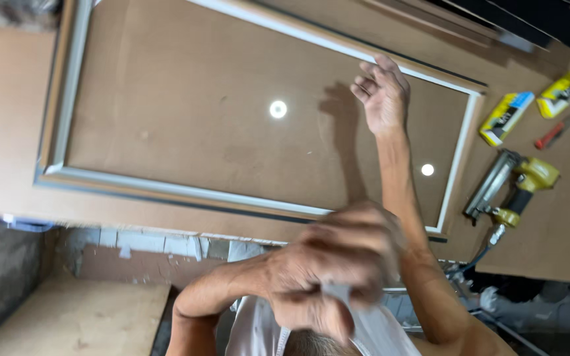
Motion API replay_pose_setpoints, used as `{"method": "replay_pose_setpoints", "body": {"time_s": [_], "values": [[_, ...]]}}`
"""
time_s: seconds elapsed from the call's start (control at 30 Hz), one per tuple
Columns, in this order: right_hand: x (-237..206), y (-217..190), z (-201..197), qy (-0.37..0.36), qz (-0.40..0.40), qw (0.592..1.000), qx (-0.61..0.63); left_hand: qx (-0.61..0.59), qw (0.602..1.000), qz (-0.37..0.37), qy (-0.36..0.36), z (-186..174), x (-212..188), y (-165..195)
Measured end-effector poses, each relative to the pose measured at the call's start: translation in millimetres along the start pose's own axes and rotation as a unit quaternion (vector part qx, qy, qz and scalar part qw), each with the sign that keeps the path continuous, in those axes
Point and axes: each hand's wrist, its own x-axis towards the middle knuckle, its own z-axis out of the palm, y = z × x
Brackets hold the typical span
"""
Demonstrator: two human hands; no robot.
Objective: The person wipes a framed glass panel with a cloth, trims the edge of a black embroidered fabric panel with a utility knife, and lays a hardboard backing over the frame. They then align the backing and drive staples along the frame edge using a pneumatic nail gun to secure the backing in place.
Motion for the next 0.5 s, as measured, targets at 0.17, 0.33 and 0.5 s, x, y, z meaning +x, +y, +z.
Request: {"method": "replay_pose_setpoints", "body": {"time_s": [0.17, 0.33, 0.5], "values": [[-36, -115, -203, 0.144, -0.093, 0.985, -0.019, 0.266, 0.944, -0.177, 0.085, 25, 7, -104], [-26, -187, -331, 0.167, -0.158, 0.972, -0.044, 0.458, 0.828, -0.324, 0.021, 29, 15, -218], [27, -261, -379, 0.212, -0.148, 0.952, -0.163, 0.594, 0.755, -0.278, 0.007, -19, 38, -295]]}}
